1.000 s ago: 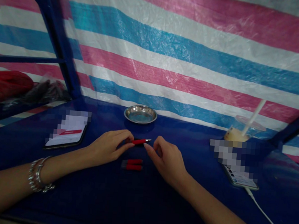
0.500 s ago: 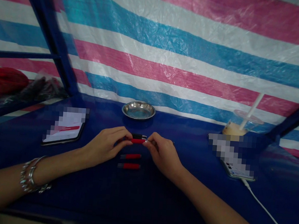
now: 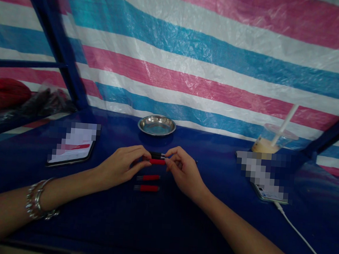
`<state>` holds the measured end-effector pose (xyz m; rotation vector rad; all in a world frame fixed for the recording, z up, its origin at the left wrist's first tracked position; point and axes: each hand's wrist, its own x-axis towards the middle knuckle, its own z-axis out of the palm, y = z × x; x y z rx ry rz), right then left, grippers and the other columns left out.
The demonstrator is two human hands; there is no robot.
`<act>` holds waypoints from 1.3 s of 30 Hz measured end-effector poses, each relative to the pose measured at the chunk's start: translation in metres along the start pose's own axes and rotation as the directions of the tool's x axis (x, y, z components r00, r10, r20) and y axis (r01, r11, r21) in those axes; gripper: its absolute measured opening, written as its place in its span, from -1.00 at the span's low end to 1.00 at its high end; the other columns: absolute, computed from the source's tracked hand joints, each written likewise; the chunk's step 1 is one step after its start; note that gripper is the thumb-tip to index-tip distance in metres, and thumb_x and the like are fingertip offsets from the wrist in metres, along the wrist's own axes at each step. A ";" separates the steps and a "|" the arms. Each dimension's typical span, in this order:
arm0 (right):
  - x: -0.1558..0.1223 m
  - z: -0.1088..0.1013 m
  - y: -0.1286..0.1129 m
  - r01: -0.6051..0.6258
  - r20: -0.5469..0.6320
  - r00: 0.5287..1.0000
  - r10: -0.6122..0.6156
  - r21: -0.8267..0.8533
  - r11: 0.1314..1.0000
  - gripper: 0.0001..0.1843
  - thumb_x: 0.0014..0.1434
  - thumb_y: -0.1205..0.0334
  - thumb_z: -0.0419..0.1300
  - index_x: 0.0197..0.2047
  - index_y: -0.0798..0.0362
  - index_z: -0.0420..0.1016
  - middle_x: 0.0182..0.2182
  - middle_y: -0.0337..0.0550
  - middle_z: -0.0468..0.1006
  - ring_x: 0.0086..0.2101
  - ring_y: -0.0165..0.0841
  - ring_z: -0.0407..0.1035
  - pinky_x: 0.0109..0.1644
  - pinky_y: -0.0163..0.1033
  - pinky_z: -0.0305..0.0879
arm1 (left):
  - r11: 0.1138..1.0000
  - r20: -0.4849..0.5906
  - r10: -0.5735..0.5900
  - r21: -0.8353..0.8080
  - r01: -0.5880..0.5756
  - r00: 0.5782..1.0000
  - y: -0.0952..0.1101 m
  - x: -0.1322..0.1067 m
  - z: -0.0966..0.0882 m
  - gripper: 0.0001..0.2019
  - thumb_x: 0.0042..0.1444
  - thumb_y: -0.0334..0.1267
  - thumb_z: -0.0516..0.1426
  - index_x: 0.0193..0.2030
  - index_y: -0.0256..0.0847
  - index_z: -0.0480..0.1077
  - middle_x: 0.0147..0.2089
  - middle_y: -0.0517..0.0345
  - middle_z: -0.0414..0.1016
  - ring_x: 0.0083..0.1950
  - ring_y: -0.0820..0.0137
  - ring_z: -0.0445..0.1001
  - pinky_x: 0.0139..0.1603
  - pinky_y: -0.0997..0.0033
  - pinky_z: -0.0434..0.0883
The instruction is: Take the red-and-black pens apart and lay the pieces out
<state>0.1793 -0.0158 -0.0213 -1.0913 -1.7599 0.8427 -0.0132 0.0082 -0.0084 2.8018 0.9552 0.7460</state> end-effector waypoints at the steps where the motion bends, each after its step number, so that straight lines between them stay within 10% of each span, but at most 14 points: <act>1: 0.000 0.000 0.001 0.008 -0.011 1.000 -0.008 -0.007 1.000 -0.90 0.06 0.27 0.05 -0.29 0.06 0.23 -0.55 -0.30 0.34 -0.54 -0.49 0.22 -0.49 -0.38 0.09 | 1.000 -0.010 -0.005 -0.024 0.005 1.000 0.000 0.000 0.000 -0.93 0.11 -0.35 -0.02 -0.28 -0.27 0.26 -0.33 0.16 0.33 -0.34 0.45 0.32 -0.35 0.47 0.26; 15: 0.002 -0.009 -0.005 0.037 -0.047 0.998 -0.044 -0.145 0.989 -0.95 -0.02 0.29 0.13 -0.42 0.09 0.33 -0.59 -0.32 0.24 -0.60 -0.53 0.10 -0.54 -0.40 0.03 | 0.720 0.129 -0.214 -0.649 0.246 0.968 -0.004 0.007 0.002 -0.83 0.10 -0.23 -0.05 -0.20 -0.25 0.15 -0.55 0.33 0.20 -0.51 0.54 0.23 -0.50 0.57 0.18; 21: 0.000 -0.009 -0.008 0.029 -0.055 0.998 -0.042 -0.215 0.976 -0.94 -0.03 0.31 0.15 -0.40 0.08 0.36 -0.58 -0.31 0.31 -0.61 -0.54 0.11 -0.54 -0.39 0.05 | 0.676 0.191 -0.242 -0.670 0.306 0.951 -0.002 0.007 0.002 -0.83 0.14 -0.20 -0.10 -0.21 -0.25 0.13 -0.61 0.36 0.13 -0.60 0.56 0.10 -0.61 0.61 0.04; 29: 0.003 -0.007 -0.006 -0.098 0.068 0.994 0.086 0.210 0.973 -0.86 -0.05 0.27 0.17 -0.37 0.09 0.32 -0.48 -0.23 0.46 -0.49 -0.47 0.35 -0.42 -0.35 0.25 | 0.712 0.182 -0.240 -0.635 0.301 0.953 -0.004 0.007 0.002 -0.82 0.15 -0.19 -0.10 -0.20 -0.26 0.14 -0.61 0.35 0.17 -0.58 0.56 0.14 -0.59 0.60 0.07; 39: 0.001 -0.008 -0.007 -0.159 0.091 0.986 0.139 0.273 0.949 -0.85 -0.02 0.22 0.16 -0.38 0.13 0.33 -0.53 -0.23 0.47 -0.56 -0.50 0.32 -0.51 -0.39 0.20 | 0.728 0.169 -0.245 -0.618 0.297 0.955 -0.001 0.007 0.001 -0.82 0.15 -0.20 -0.10 -0.21 -0.27 0.14 -0.61 0.35 0.18 -0.58 0.55 0.16 -0.58 0.59 0.08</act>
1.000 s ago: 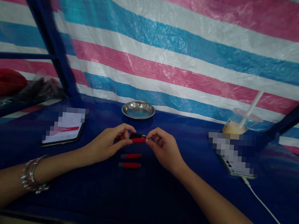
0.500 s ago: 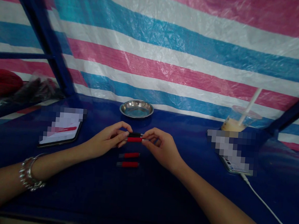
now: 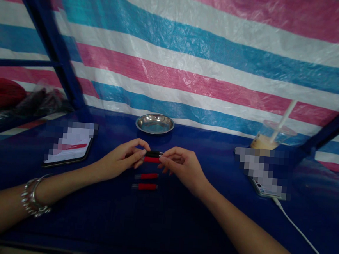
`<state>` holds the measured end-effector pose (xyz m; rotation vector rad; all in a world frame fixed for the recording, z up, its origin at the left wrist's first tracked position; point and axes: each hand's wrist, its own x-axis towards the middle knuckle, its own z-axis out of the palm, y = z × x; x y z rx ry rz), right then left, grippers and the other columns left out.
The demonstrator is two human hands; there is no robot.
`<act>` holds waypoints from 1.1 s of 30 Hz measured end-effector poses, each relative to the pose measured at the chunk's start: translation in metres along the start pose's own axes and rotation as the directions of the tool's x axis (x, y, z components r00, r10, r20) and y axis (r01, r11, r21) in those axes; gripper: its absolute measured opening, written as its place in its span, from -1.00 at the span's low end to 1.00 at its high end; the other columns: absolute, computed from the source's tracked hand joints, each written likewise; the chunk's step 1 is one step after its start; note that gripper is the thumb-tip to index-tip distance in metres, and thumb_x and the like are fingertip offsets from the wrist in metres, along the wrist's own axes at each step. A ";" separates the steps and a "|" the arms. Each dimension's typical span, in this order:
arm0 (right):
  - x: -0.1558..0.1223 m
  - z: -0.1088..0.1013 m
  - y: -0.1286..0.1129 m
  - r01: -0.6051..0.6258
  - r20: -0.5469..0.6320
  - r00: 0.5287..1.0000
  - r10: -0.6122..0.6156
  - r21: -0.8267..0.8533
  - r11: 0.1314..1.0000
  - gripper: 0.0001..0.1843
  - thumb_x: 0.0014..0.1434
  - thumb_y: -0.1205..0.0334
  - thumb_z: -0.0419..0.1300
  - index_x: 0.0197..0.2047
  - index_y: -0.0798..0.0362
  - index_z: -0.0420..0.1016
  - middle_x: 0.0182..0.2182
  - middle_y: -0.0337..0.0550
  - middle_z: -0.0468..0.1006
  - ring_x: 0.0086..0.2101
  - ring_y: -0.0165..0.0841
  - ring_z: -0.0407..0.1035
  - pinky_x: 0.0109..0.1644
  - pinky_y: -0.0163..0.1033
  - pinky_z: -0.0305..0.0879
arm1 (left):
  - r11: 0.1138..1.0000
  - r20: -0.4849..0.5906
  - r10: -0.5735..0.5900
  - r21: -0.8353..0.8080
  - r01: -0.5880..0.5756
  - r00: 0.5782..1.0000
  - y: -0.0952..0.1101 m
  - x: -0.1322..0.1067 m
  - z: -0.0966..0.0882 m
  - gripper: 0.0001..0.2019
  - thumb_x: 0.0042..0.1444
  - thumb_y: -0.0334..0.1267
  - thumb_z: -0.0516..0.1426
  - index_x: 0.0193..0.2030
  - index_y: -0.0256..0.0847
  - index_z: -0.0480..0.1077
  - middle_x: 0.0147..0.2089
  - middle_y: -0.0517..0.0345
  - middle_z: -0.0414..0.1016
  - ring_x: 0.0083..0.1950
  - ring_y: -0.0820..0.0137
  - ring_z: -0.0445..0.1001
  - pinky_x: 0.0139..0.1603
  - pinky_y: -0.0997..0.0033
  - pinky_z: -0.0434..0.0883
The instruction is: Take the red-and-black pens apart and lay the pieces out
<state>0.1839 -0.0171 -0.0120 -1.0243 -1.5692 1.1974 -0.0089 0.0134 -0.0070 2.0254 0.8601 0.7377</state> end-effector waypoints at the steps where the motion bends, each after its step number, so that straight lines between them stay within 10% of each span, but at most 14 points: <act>1: 0.000 0.000 0.000 0.006 -0.007 1.000 -0.006 -0.017 1.000 -0.85 -0.02 0.22 0.16 -0.40 0.13 0.33 -0.54 -0.23 0.46 -0.56 -0.50 0.32 -0.51 -0.38 0.20 | 1.000 0.002 0.003 0.003 -0.003 1.000 0.000 0.000 0.000 -0.82 0.15 -0.20 -0.10 -0.21 -0.27 0.14 -0.61 0.34 0.18 -0.58 0.55 0.16 -0.58 0.59 0.08; 10: 0.006 -0.011 0.000 0.094 -0.139 0.979 -0.148 -0.337 0.937 -0.89 -0.06 0.22 0.18 -0.43 0.09 0.39 -0.54 -0.22 0.46 -0.52 -0.44 0.32 -0.46 -0.34 0.23 | 0.956 -0.058 0.072 0.289 -0.053 0.996 0.004 0.000 -0.006 -0.85 0.16 -0.26 -0.12 -0.19 -0.25 0.16 -0.59 0.32 0.22 -0.57 0.52 0.23 -0.55 0.56 0.14; 17: 0.012 -0.036 0.001 0.068 -0.098 0.958 -0.271 -0.836 0.544 -0.90 0.02 0.31 0.10 -0.41 0.09 0.44 -0.55 -0.21 0.47 -0.54 -0.41 0.31 -0.46 -0.32 0.15 | 0.791 0.086 0.157 0.586 -0.177 0.984 0.002 -0.003 -0.008 -0.87 0.12 -0.35 -0.07 -0.17 -0.23 0.19 -0.35 0.18 0.33 -0.37 0.45 0.32 -0.39 0.49 0.22; 33: 0.012 -0.044 0.023 0.105 0.075 0.987 -0.146 -0.972 0.210 -0.91 -0.01 0.37 0.14 -0.37 0.10 0.44 -0.41 -0.06 0.38 -0.32 -0.26 0.22 -0.27 -0.22 0.15 | 0.622 0.070 0.138 0.770 -0.142 0.988 0.001 -0.001 -0.011 -0.79 0.17 -0.25 -0.11 -0.33 -0.24 0.29 -0.35 0.14 0.30 -0.29 0.39 0.32 -0.30 0.43 0.25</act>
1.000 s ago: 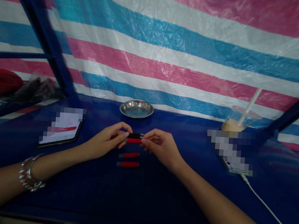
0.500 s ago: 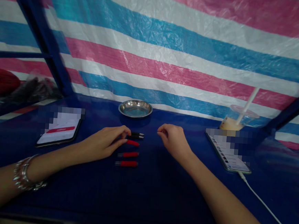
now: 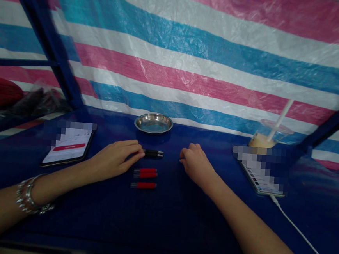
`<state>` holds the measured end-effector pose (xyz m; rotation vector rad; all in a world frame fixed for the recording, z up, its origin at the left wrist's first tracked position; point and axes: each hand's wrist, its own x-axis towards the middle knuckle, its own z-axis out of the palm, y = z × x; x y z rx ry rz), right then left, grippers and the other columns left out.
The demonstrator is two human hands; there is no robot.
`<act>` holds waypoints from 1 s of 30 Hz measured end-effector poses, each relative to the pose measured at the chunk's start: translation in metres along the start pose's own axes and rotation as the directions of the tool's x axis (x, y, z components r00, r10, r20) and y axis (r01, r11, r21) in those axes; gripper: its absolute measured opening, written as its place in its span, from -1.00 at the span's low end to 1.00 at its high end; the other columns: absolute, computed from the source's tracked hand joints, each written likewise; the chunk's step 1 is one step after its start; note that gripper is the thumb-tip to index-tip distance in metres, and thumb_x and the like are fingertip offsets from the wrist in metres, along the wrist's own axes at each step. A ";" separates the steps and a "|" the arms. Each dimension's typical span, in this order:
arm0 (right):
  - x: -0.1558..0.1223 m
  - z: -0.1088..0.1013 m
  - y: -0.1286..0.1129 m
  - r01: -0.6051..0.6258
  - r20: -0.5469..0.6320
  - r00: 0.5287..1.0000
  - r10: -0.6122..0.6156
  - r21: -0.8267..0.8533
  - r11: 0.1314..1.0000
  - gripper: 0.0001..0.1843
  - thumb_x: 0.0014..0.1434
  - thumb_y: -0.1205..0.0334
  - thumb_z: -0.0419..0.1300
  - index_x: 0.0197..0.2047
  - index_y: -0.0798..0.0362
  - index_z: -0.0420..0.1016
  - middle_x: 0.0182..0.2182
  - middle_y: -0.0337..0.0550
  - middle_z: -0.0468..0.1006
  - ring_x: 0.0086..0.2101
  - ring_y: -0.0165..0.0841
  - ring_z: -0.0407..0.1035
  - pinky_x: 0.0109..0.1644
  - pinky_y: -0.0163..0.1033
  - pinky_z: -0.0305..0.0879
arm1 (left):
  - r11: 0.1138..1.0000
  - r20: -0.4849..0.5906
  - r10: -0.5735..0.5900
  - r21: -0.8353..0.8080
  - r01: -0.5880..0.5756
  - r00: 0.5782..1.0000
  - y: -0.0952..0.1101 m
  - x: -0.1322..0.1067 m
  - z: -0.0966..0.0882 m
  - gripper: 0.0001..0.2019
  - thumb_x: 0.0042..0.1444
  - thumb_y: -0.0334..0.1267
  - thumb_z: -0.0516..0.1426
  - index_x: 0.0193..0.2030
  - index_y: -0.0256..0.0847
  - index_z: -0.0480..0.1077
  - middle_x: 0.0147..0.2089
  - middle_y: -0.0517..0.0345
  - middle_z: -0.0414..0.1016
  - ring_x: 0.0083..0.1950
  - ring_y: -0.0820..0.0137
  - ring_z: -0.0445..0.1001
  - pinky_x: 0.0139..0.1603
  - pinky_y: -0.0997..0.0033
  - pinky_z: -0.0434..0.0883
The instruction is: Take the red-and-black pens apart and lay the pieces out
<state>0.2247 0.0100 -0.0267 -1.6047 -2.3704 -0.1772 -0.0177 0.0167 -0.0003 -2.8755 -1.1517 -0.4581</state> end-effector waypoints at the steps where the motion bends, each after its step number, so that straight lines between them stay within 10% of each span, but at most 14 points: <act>1: -0.001 0.000 -0.001 0.003 -0.010 1.000 -0.003 -0.004 1.000 -0.88 0.00 0.36 0.13 -0.33 0.10 0.43 -0.39 -0.05 0.36 -0.31 -0.26 0.22 -0.27 -0.21 0.15 | 1.000 -0.016 -0.020 0.016 0.020 1.000 0.000 0.001 0.000 -0.76 0.18 -0.23 -0.12 -0.36 -0.24 0.29 -0.37 0.13 0.30 -0.31 0.38 0.32 -0.33 0.43 0.25; 11: -0.004 -0.004 -0.030 0.038 -0.074 0.997 -0.030 0.096 0.995 -0.83 0.05 0.30 0.09 -0.24 0.04 0.39 -0.29 -0.05 0.30 -0.25 -0.25 0.16 -0.27 -0.18 0.15 | 0.995 -0.116 -0.100 -0.009 0.100 0.988 -0.006 -0.001 0.003 -0.84 0.11 -0.35 -0.06 -0.20 -0.18 0.28 -0.24 0.14 0.26 -0.30 0.40 0.30 -0.32 0.42 0.27; 30: -0.007 -0.004 -0.035 0.090 -0.082 0.994 -0.077 0.173 0.981 -0.85 0.07 0.31 0.06 -0.25 0.03 0.38 -0.28 -0.10 0.30 -0.25 -0.28 0.13 -0.22 -0.17 0.11 | 0.990 0.031 -0.142 -0.010 0.142 0.989 -0.017 0.001 0.015 -0.88 0.09 -0.19 0.02 -0.28 -0.15 0.26 -0.28 0.19 0.21 -0.32 0.39 0.29 -0.32 0.40 0.26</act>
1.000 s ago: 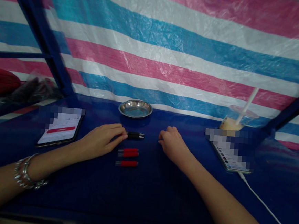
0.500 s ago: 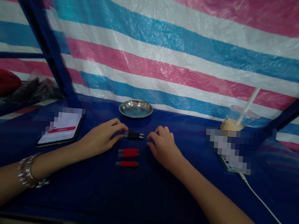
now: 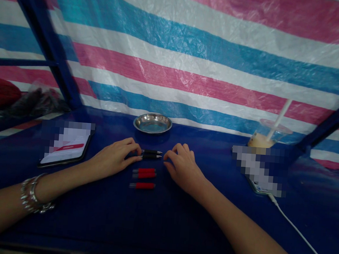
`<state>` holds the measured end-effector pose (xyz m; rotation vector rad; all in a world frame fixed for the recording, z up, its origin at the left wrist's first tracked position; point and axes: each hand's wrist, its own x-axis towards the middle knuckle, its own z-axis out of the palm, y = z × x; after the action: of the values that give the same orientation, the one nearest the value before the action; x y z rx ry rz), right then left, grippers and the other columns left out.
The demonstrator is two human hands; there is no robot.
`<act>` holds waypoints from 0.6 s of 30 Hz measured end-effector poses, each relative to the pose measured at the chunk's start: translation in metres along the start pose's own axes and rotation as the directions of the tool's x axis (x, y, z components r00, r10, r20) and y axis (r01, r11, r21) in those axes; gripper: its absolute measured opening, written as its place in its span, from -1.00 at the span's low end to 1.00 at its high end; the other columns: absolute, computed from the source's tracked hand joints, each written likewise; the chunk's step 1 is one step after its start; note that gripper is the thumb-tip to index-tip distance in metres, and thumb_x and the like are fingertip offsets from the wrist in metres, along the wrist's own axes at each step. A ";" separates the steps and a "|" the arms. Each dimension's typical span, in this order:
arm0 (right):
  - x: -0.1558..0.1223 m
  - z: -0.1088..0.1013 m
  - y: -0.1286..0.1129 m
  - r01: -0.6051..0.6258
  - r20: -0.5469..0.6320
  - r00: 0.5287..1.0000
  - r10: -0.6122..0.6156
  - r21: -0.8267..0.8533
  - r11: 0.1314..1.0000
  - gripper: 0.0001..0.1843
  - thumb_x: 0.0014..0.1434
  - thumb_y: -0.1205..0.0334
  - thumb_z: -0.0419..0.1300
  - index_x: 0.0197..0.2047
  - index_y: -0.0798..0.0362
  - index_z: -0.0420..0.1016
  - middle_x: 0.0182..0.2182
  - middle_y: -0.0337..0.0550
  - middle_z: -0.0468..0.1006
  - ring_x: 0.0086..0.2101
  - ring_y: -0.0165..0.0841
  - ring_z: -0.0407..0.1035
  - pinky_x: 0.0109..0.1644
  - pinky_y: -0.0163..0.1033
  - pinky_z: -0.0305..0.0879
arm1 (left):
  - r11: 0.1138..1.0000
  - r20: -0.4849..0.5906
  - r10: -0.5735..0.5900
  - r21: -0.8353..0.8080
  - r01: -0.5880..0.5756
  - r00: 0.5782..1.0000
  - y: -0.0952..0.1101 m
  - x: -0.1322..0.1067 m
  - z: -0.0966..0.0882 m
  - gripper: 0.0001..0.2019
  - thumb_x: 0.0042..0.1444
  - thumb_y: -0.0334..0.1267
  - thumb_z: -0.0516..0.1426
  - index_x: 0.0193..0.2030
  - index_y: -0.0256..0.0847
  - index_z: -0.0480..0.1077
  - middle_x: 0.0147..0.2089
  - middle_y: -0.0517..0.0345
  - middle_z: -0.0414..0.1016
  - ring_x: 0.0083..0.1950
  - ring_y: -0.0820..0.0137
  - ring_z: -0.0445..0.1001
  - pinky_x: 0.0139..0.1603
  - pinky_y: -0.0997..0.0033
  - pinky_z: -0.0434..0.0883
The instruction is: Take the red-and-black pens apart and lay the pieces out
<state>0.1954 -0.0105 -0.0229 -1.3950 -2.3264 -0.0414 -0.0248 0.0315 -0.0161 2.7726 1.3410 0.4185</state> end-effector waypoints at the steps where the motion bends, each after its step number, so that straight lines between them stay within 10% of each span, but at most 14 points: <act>1: 0.000 0.000 0.000 -0.002 -0.005 1.000 0.002 0.002 1.000 -0.85 0.08 0.29 0.06 -0.25 0.03 0.38 -0.29 -0.10 0.30 -0.25 -0.28 0.13 -0.22 -0.18 0.11 | 1.000 0.005 0.006 -0.002 -0.006 1.000 0.001 0.000 -0.001 -0.89 0.09 -0.20 0.02 -0.28 -0.17 0.27 -0.28 0.18 0.22 -0.32 0.39 0.29 -0.32 0.40 0.27; 18: 0.004 -0.002 0.000 -0.008 0.012 1.000 0.007 0.056 0.998 -0.83 0.16 0.24 -0.02 -0.32 0.06 0.37 -0.35 -0.14 0.35 -0.30 -0.35 0.14 -0.25 -0.24 0.06 | 0.986 -0.102 0.130 -0.094 -0.140 0.986 0.018 -0.002 -0.006 -0.88 0.14 -0.29 -0.05 -0.28 -0.24 0.27 -0.27 0.14 0.25 -0.30 0.41 0.29 -0.28 0.40 0.28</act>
<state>0.1939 -0.0075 -0.0198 -1.3803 -2.3137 0.0351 -0.0140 0.0180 -0.0083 2.8008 1.1172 0.6143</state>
